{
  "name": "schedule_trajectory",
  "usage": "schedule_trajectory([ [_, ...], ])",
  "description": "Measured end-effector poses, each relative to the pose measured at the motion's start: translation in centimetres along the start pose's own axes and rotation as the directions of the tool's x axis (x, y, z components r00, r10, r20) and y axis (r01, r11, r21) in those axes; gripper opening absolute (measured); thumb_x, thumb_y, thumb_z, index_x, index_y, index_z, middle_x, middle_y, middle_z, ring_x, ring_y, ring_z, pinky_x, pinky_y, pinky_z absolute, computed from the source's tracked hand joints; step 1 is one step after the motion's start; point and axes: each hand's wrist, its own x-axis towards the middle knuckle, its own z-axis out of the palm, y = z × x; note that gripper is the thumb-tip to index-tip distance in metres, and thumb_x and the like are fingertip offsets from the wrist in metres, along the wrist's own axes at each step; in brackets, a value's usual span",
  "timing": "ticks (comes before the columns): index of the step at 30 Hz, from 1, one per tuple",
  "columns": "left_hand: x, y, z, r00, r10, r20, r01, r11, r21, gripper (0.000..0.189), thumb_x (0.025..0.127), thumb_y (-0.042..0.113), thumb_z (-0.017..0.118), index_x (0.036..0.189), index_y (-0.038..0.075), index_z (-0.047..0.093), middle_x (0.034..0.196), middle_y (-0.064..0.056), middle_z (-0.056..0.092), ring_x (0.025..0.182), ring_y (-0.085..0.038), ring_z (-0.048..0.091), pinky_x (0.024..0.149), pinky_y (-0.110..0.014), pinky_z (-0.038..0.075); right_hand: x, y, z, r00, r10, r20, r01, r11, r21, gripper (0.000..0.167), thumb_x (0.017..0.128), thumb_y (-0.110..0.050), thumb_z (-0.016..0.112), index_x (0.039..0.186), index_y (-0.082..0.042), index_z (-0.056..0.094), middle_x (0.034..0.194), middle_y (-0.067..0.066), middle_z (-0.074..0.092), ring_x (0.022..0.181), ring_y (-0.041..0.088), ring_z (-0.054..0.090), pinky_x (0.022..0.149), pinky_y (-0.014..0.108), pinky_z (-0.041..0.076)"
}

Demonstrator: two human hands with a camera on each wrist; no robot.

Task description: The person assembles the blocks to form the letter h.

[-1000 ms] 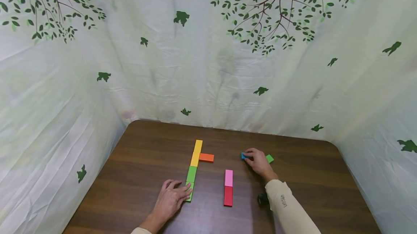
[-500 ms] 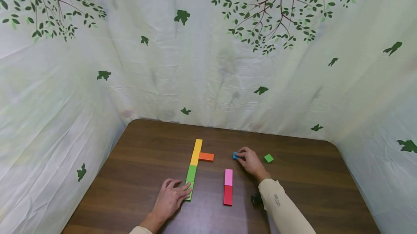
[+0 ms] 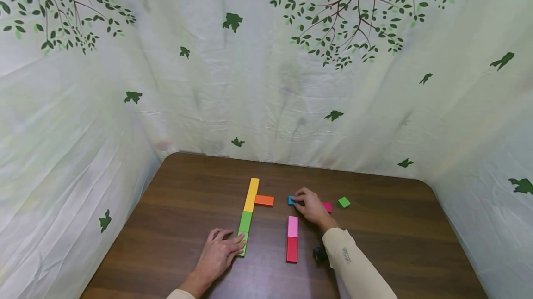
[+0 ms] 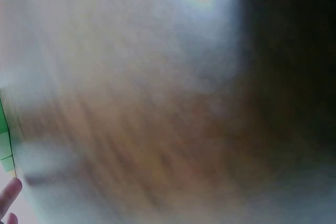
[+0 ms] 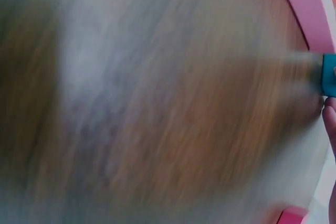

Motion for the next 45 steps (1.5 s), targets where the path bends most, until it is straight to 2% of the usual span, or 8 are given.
schedule_trajectory([
  [10, 0.0, -0.1, 0.2, 0.999, 0.038, -0.036, -0.038, 0.999, 0.007, 0.020, 0.071, 0.028, 0.080, 0.090, 0.025, 0.080, 0.104, 0.009, 0.073, 0.093, -0.024, 0.064, 0.087, -0.044, 0.038, 0.7, -1.1, 0.8, 0.999, -0.031, 0.019, 0.031, 1.000, -0.003, 0.023, 0.085, -0.004, 0.071, 0.107, -0.001, 0.073, 0.103, 0.008, 0.061, 0.096, 0.025, 0.059, 0.086, 0.042, 0.050],
  [15, -0.1, -0.1, 0.2, 0.999, 0.030, -0.028, -0.030, 1.000, 0.003, 0.020, 0.071, 0.028, 0.080, 0.091, 0.025, 0.080, 0.105, 0.008, 0.073, 0.094, -0.025, 0.064, 0.087, -0.045, 0.038, 1.0, -1.3, 1.2, 0.998, -0.044, 0.045, 0.044, 0.999, -0.019, 0.023, 0.086, -0.006, 0.071, 0.108, -0.002, 0.073, 0.104, 0.007, 0.061, 0.096, 0.024, 0.059, 0.086, 0.040, 0.050],
  [19, 0.0, -0.1, 0.3, 0.999, 0.024, -0.026, -0.024, 1.000, -0.001, 0.019, 0.071, 0.028, 0.080, 0.090, 0.025, 0.080, 0.105, 0.008, 0.073, 0.095, -0.025, 0.064, 0.087, -0.045, 0.038, 1.1, -1.7, 1.5, 0.998, -0.036, 0.054, 0.035, 0.999, 0.007, 0.023, 0.087, -0.006, 0.071, 0.109, -0.002, 0.073, 0.105, 0.007, 0.060, 0.098, 0.025, 0.058, 0.087, 0.041, 0.050],
  [24, 0.0, -0.1, 0.3, 0.999, 0.023, -0.023, -0.023, 1.000, -0.002, 0.019, 0.071, 0.028, 0.080, 0.090, 0.025, 0.080, 0.105, 0.008, 0.073, 0.095, -0.025, 0.064, 0.086, -0.046, 0.039, 1.1, -2.1, 1.7, 0.999, -0.021, 0.049, 0.020, 1.000, 0.024, 0.023, 0.087, -0.006, 0.070, 0.110, -0.002, 0.073, 0.105, 0.007, 0.060, 0.098, 0.025, 0.058, 0.087, 0.041, 0.050],
  [32, 0.0, 0.0, 0.3, 0.999, 0.019, -0.031, -0.020, 1.000, -0.009, 0.018, 0.071, 0.027, 0.081, 0.089, 0.024, 0.080, 0.104, 0.007, 0.073, 0.094, -0.025, 0.065, 0.086, -0.046, 0.039, 1.2, -2.4, 2.0, 0.998, -0.039, 0.042, 0.038, 0.999, 0.031, 0.024, 0.087, -0.007, 0.071, 0.110, -0.002, 0.073, 0.105, 0.008, 0.060, 0.097, 0.026, 0.058, 0.087, 0.042, 0.049],
  [45, 0.0, -0.2, 0.3, 0.999, 0.028, -0.046, -0.028, 1.000, -0.003, 0.017, 0.071, 0.028, 0.080, 0.087, 0.025, 0.080, 0.104, 0.008, 0.073, 0.094, -0.025, 0.065, 0.086, -0.045, 0.039, 1.4, -2.6, 2.7, 0.999, -0.029, 0.036, 0.029, 1.000, 0.012, 0.023, 0.088, -0.008, 0.069, 0.110, -0.003, 0.073, 0.107, 0.008, 0.060, 0.099, 0.026, 0.058, 0.089, 0.044, 0.049],
])
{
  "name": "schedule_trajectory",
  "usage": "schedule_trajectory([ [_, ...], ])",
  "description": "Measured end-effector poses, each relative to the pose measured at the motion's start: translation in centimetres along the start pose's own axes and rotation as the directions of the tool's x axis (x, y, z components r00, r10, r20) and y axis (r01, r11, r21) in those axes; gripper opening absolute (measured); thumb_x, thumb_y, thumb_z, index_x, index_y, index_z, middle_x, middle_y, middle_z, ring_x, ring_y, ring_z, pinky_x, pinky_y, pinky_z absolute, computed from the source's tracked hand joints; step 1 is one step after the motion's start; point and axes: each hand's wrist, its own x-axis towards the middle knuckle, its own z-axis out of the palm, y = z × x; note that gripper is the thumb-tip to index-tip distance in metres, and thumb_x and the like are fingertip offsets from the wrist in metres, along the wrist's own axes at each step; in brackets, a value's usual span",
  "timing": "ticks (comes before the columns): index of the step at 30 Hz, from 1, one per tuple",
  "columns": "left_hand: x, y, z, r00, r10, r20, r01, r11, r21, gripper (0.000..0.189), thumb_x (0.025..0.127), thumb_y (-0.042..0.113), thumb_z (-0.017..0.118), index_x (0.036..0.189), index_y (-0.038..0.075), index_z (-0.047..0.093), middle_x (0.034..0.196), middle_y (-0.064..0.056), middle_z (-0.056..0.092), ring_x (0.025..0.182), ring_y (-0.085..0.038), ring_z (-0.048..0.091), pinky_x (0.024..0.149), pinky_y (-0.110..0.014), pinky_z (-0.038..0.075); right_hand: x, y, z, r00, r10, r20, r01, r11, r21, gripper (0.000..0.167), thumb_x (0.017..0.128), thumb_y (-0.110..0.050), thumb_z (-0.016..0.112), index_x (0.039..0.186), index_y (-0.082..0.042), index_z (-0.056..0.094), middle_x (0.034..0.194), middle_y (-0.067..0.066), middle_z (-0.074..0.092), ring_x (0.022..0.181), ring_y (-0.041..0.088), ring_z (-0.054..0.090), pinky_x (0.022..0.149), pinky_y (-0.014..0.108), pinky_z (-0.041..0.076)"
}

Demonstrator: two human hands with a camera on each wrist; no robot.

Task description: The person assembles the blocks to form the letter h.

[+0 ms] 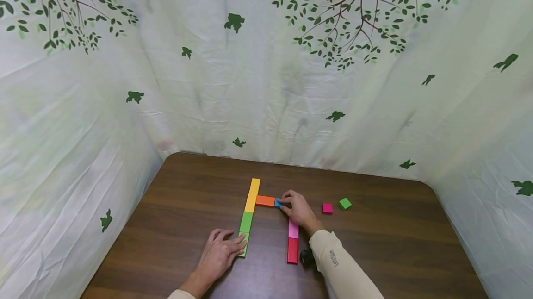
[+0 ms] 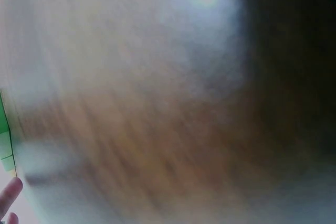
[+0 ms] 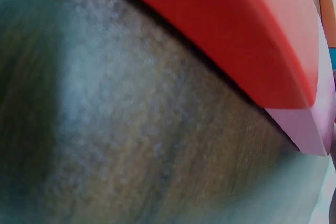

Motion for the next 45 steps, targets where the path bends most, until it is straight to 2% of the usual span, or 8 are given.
schedule_trajectory([
  [6, 0.1, 0.1, 0.0, 1.000, -0.015, 0.026, 0.015, 1.000, 0.001, 0.018, 0.072, 0.028, 0.080, 0.089, 0.025, 0.080, 0.105, 0.008, 0.073, 0.095, -0.025, 0.065, 0.087, -0.046, 0.039, -0.2, -0.1, 0.0, 1.000, 0.001, -0.014, -0.001, 1.000, 0.006, 0.023, 0.089, -0.008, 0.069, 0.110, -0.002, 0.073, 0.108, 0.008, 0.060, 0.100, 0.026, 0.058, 0.089, 0.043, 0.049],
  [19, 0.0, 0.2, 0.1, 1.000, -0.002, 0.003, 0.002, 1.000, -0.001, 0.018, 0.071, 0.028, 0.080, 0.089, 0.025, 0.080, 0.104, 0.008, 0.073, 0.094, -0.025, 0.065, 0.086, -0.045, 0.039, -0.6, 0.4, -0.3, 0.999, 0.017, -0.046, -0.016, 0.999, 0.041, 0.021, 0.087, -0.008, 0.071, 0.108, -0.005, 0.074, 0.109, 0.007, 0.060, 0.101, 0.025, 0.058, 0.090, 0.043, 0.049],
  [34, 0.1, 0.1, 0.0, 1.000, 0.002, -0.001, -0.002, 1.000, 0.008, 0.019, 0.071, 0.028, 0.080, 0.090, 0.025, 0.080, 0.104, 0.008, 0.073, 0.094, -0.025, 0.065, 0.087, -0.044, 0.038, -2.4, 3.0, -3.1, 0.982, 0.028, -0.189, -0.025, 1.000, 0.015, 0.019, 0.082, -0.004, 0.075, 0.102, -0.004, 0.074, 0.105, 0.007, 0.063, 0.100, 0.026, 0.060, 0.089, 0.045, 0.049],
  [39, 0.1, 0.1, 0.1, 1.000, 0.009, -0.008, -0.009, 1.000, 0.005, 0.018, 0.072, 0.028, 0.079, 0.089, 0.025, 0.080, 0.103, 0.008, 0.073, 0.094, -0.025, 0.065, 0.087, -0.044, 0.038, -3.3, 4.1, -4.0, 0.974, 0.078, -0.213, -0.085, 0.996, -0.027, 0.020, 0.082, -0.007, 0.076, 0.102, -0.006, 0.075, 0.106, 0.006, 0.067, 0.103, 0.026, 0.061, 0.091, 0.046, 0.048],
  [45, 0.0, 0.0, 0.0, 1.000, -0.010, 0.015, 0.010, 1.000, 0.011, 0.018, 0.071, 0.028, 0.080, 0.090, 0.025, 0.080, 0.104, 0.008, 0.073, 0.094, -0.025, 0.065, 0.087, -0.045, 0.038, -4.6, 5.1, -5.0, 0.970, 0.107, -0.219, -0.112, 0.994, -0.011, 0.022, 0.081, -0.008, 0.076, 0.103, -0.005, 0.075, 0.108, 0.007, 0.068, 0.104, 0.028, 0.062, 0.092, 0.048, 0.047],
])
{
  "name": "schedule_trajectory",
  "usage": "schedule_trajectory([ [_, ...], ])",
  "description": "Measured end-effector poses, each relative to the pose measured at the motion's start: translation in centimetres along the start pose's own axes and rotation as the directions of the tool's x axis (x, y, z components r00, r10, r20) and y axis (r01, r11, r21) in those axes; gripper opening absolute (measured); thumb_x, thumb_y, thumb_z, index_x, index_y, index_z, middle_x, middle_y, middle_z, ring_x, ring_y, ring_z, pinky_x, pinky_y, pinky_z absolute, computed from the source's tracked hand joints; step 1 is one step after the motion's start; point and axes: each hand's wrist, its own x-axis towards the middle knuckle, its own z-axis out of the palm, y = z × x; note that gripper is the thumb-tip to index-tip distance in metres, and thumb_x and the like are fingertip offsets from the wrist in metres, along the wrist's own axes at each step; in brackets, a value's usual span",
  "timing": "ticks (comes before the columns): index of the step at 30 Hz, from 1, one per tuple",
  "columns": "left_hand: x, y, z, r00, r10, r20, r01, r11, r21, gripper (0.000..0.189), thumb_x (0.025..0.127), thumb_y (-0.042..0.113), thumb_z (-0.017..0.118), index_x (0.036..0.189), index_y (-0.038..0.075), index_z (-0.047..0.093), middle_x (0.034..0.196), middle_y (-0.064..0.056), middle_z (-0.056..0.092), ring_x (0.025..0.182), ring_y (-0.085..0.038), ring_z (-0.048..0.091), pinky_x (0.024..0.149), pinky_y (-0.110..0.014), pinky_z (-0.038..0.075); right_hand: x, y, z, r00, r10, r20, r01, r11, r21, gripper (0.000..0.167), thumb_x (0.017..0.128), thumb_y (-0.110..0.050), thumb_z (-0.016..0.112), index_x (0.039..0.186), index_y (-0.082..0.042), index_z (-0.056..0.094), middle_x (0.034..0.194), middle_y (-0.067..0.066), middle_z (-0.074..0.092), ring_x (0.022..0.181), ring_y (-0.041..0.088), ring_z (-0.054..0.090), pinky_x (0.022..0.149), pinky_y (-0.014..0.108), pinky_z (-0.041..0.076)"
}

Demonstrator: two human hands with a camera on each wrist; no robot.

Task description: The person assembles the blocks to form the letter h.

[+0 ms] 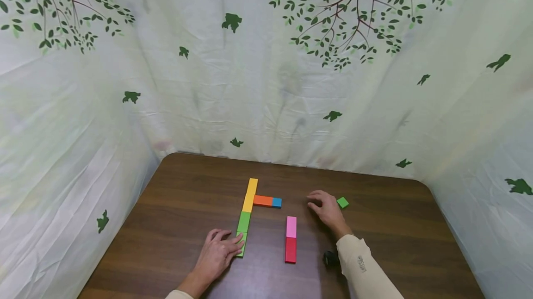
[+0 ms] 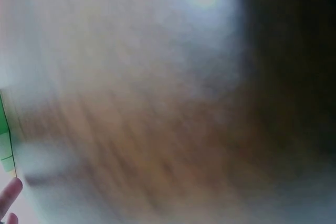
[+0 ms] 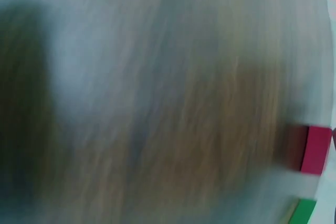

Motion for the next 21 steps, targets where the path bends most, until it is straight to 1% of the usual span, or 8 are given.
schedule_trajectory([
  [4, 0.0, 0.0, -0.1, 1.000, -0.009, 0.007, 0.009, 1.000, -0.002, 0.018, 0.072, 0.028, 0.080, 0.090, 0.025, 0.080, 0.105, 0.008, 0.072, 0.095, -0.026, 0.064, 0.087, -0.046, 0.038, -0.6, 0.7, -0.9, 1.000, -0.002, -0.003, 0.002, 1.000, 0.011, 0.024, 0.081, -0.007, 0.076, 0.105, -0.003, 0.074, 0.110, 0.009, 0.067, 0.106, 0.031, 0.061, 0.093, 0.049, 0.047],
  [9, 0.0, 0.1, -0.1, 1.000, -0.002, -0.006, 0.002, 1.000, -0.004, 0.018, 0.070, 0.027, 0.080, 0.088, 0.025, 0.080, 0.104, 0.008, 0.073, 0.094, -0.026, 0.064, 0.087, -0.045, 0.038, -1.4, 1.3, -1.8, 0.999, 0.021, 0.034, -0.021, 1.000, 0.002, 0.024, 0.082, -0.008, 0.075, 0.106, -0.002, 0.073, 0.112, 0.011, 0.066, 0.110, 0.034, 0.058, 0.093, 0.052, 0.046],
  [12, 0.0, 0.1, -0.1, 1.000, -0.002, -0.004, 0.002, 1.000, -0.001, 0.017, 0.070, 0.027, 0.080, 0.088, 0.025, 0.080, 0.104, 0.008, 0.073, 0.094, -0.025, 0.064, 0.087, -0.045, 0.039, -1.7, 1.6, -2.2, 0.999, 0.023, 0.041, -0.023, 1.000, 0.001, 0.024, 0.082, -0.008, 0.076, 0.104, -0.002, 0.074, 0.112, 0.011, 0.065, 0.110, 0.034, 0.057, 0.093, 0.052, 0.046],
  [17, -0.1, 0.0, -0.1, 1.000, -0.009, 0.003, 0.009, 1.000, 0.000, 0.017, 0.071, 0.028, 0.080, 0.088, 0.025, 0.080, 0.105, 0.008, 0.073, 0.095, -0.026, 0.064, 0.087, -0.046, 0.039, -2.0, 2.2, -2.3, 0.999, -0.026, 0.018, 0.026, 1.000, 0.014, 0.020, 0.079, -0.005, 0.078, 0.098, 0.000, 0.075, 0.108, 0.011, 0.066, 0.105, 0.034, 0.059, 0.093, 0.051, 0.045],
  [21, -0.1, 0.0, 0.0, 1.000, -0.005, -0.004, 0.005, 1.000, -0.003, 0.017, 0.072, 0.028, 0.080, 0.088, 0.024, 0.080, 0.104, 0.008, 0.073, 0.094, -0.026, 0.064, 0.086, -0.046, 0.039, -2.1, 2.5, -2.3, 0.999, -0.035, 0.011, 0.035, 0.999, 0.023, 0.018, 0.079, -0.004, 0.078, 0.096, -0.001, 0.075, 0.107, 0.009, 0.067, 0.103, 0.032, 0.061, 0.092, 0.050, 0.045],
])
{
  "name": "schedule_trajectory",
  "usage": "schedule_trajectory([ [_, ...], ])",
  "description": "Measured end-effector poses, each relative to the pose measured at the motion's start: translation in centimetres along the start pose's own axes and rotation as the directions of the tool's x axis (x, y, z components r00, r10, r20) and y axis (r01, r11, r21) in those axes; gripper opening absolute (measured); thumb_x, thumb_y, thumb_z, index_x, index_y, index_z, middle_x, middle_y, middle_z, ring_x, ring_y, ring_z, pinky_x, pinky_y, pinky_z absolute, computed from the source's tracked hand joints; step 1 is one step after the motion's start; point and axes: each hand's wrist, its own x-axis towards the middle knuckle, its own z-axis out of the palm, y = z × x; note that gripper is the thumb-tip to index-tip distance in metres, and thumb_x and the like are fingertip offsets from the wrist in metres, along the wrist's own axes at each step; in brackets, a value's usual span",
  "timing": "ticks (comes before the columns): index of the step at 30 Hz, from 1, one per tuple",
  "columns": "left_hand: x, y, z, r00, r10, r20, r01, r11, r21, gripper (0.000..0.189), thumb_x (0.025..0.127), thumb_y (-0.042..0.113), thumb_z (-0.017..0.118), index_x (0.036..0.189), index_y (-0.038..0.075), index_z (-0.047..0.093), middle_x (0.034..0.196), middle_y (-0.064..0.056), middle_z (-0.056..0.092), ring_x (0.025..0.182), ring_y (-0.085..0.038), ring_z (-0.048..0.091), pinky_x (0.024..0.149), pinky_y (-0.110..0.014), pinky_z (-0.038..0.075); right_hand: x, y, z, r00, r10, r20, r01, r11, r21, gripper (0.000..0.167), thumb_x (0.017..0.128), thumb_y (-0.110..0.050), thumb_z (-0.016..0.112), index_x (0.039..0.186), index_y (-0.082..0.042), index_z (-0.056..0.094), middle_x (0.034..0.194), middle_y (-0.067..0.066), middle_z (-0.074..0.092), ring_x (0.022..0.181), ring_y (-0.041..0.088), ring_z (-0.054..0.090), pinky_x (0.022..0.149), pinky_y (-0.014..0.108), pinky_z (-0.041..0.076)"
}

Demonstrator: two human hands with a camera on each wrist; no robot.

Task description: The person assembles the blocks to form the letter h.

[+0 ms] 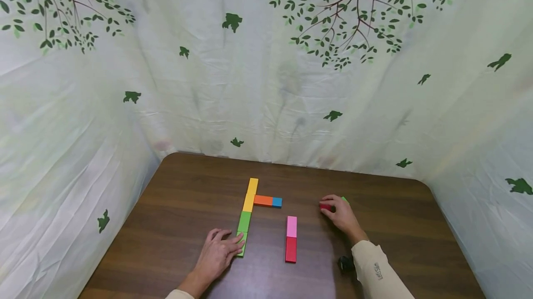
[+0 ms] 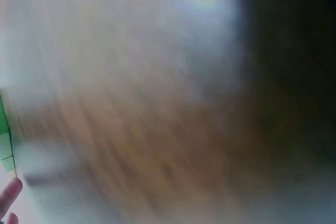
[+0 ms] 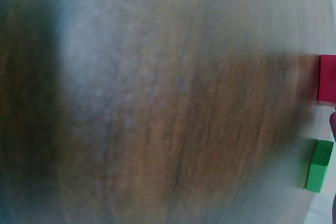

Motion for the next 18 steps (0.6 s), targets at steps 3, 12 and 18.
schedule_trajectory([
  [3, 0.03, 0.00, 0.00, 1.000, -0.002, 0.007, 0.002, 1.000, 0.000, 0.018, 0.072, 0.028, 0.080, 0.089, 0.024, 0.080, 0.105, 0.008, 0.073, 0.095, -0.025, 0.064, 0.087, -0.046, 0.039, -0.11, 0.13, -0.03, 1.000, 0.000, -0.004, 0.000, 1.000, -0.003, 0.017, 0.079, -0.004, 0.078, 0.095, -0.002, 0.076, 0.106, 0.008, 0.067, 0.103, 0.030, 0.062, 0.090, 0.048, 0.047],
  [12, 0.00, 0.07, 0.05, 1.000, -0.006, 0.000, 0.006, 1.000, -0.008, 0.018, 0.072, 0.028, 0.080, 0.089, 0.024, 0.080, 0.104, 0.008, 0.073, 0.095, -0.026, 0.064, 0.087, -0.046, 0.038, -0.46, 0.31, -0.20, 1.000, 0.021, -0.004, -0.021, 1.000, -0.016, 0.014, 0.081, -0.009, 0.077, 0.094, -0.005, 0.077, 0.107, 0.009, 0.071, 0.101, 0.029, 0.065, 0.087, 0.046, 0.050],
  [18, 0.01, 0.05, 0.02, 1.000, -0.006, 0.005, 0.006, 1.000, -0.001, 0.019, 0.072, 0.028, 0.080, 0.090, 0.024, 0.080, 0.104, 0.008, 0.073, 0.095, -0.025, 0.064, 0.087, -0.046, 0.038, -0.56, 0.36, -0.23, 0.999, 0.032, 0.010, -0.032, 0.999, -0.011, 0.015, 0.081, -0.008, 0.077, 0.096, -0.004, 0.077, 0.109, 0.010, 0.070, 0.103, 0.030, 0.065, 0.087, 0.047, 0.050],
])
